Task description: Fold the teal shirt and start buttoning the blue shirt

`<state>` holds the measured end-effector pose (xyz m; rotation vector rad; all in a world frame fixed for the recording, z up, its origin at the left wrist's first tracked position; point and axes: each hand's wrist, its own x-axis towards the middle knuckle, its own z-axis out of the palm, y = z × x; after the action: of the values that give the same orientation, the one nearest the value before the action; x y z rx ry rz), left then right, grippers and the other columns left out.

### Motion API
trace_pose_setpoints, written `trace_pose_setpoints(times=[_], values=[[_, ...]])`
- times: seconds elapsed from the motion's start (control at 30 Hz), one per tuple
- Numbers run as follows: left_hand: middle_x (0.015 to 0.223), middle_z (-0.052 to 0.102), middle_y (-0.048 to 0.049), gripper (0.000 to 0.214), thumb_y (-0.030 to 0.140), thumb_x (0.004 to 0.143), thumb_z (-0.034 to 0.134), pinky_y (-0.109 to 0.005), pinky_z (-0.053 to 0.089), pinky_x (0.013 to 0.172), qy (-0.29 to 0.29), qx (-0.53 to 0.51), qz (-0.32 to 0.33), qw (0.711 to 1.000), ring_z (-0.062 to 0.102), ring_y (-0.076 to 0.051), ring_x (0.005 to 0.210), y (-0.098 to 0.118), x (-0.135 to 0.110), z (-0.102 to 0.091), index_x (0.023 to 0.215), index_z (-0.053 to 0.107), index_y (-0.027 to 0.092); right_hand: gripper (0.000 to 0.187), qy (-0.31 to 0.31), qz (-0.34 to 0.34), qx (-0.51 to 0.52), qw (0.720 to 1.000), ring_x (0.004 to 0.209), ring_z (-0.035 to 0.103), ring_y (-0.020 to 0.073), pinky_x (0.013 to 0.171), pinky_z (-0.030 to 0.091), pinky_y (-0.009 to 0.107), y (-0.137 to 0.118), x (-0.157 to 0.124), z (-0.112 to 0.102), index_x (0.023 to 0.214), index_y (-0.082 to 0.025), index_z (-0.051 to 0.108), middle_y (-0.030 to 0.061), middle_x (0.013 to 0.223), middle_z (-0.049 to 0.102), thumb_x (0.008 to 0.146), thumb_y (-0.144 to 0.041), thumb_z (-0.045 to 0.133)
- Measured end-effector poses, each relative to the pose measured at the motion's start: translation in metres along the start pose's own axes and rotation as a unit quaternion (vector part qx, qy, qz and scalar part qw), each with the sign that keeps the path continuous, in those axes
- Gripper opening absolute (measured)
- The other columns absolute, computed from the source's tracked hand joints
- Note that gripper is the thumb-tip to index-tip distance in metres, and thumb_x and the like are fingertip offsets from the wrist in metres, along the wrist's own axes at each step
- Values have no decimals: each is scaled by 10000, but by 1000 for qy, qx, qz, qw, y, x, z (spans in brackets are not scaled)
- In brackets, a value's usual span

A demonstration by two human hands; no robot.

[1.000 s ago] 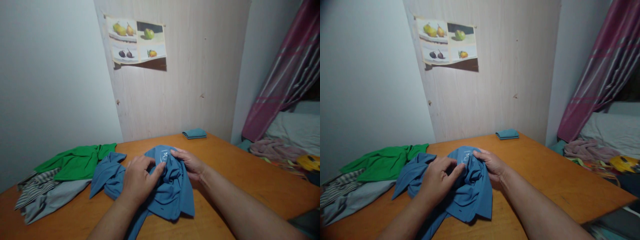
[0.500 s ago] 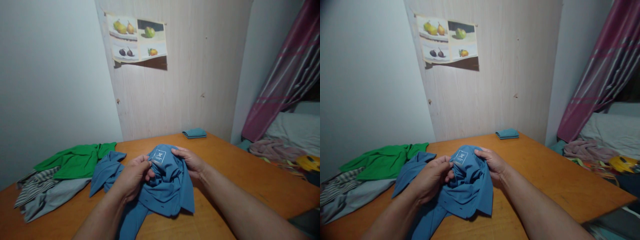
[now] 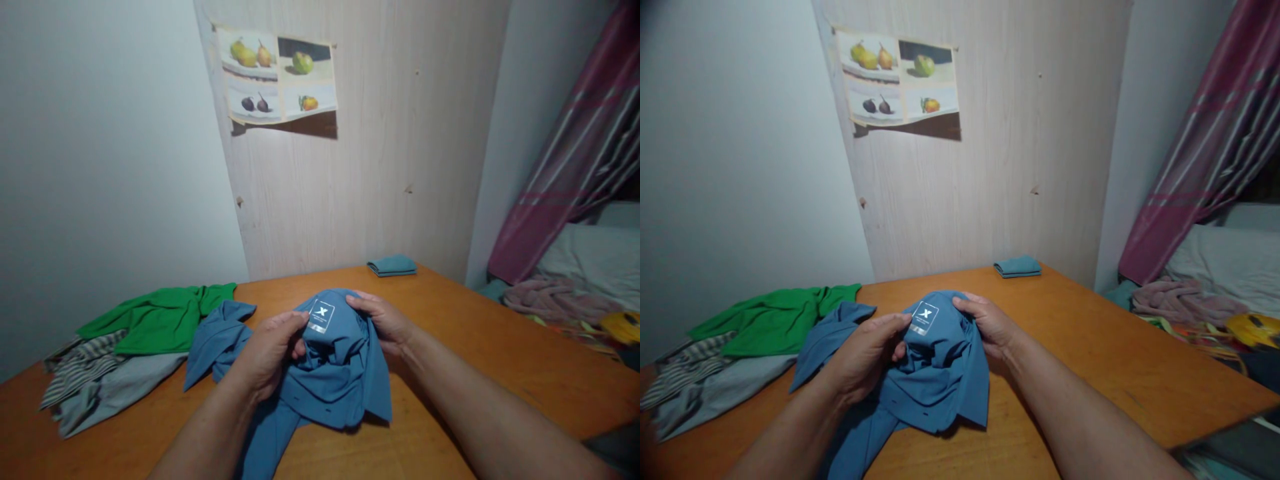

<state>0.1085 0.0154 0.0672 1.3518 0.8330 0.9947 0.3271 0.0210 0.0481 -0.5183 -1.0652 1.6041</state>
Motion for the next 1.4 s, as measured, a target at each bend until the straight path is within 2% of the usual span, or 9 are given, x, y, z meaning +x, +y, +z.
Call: trace_pose_setpoints(times=[0.27,0.6,0.8,0.97,1.4], values=[[497,553,5,323,459,799,652,-223,342,484,45,-19,-21,999,455,-102,457,-3,1,0,676,603,164,319,6,-8,-6,1000,889,707,223,874,545,383,2,1,-2,1108,-136,671,113,1021,743,833,-292,715],[496,514,19,288,420,815,617,-228,333,474,49,-8,-9,999,433,-108,459,-6,4,-4,669,586,174,276,16,-23,-10,1000,877,705,207,870,543,366,5,3,-7,1054,-143,674,103,1020,737,829,-292,730],[525,484,36,274,403,798,611,-219,296,449,59,-8,-7,998,394,-97,460,-4,3,-3,639,559,186,249,35,-34,-20,999,782,693,165,789,553,307,6,4,-10,1008,-145,687,87,985,738,820,-298,748],[497,439,47,298,403,812,586,-229,298,454,64,20,9,998,383,-106,461,-6,5,-7,599,530,203,220,39,-39,-25,998,766,684,151,774,552,285,5,4,-11,987,-152,696,78,972,737,822,-289,748],[483,433,50,337,419,847,552,-240,291,482,60,96,35,993,379,-111,473,-7,4,-10,590,509,205,225,46,-41,-20,998,765,685,138,775,553,259,4,0,-3,1018,-152,691,66,935,736,835,-273,740]])
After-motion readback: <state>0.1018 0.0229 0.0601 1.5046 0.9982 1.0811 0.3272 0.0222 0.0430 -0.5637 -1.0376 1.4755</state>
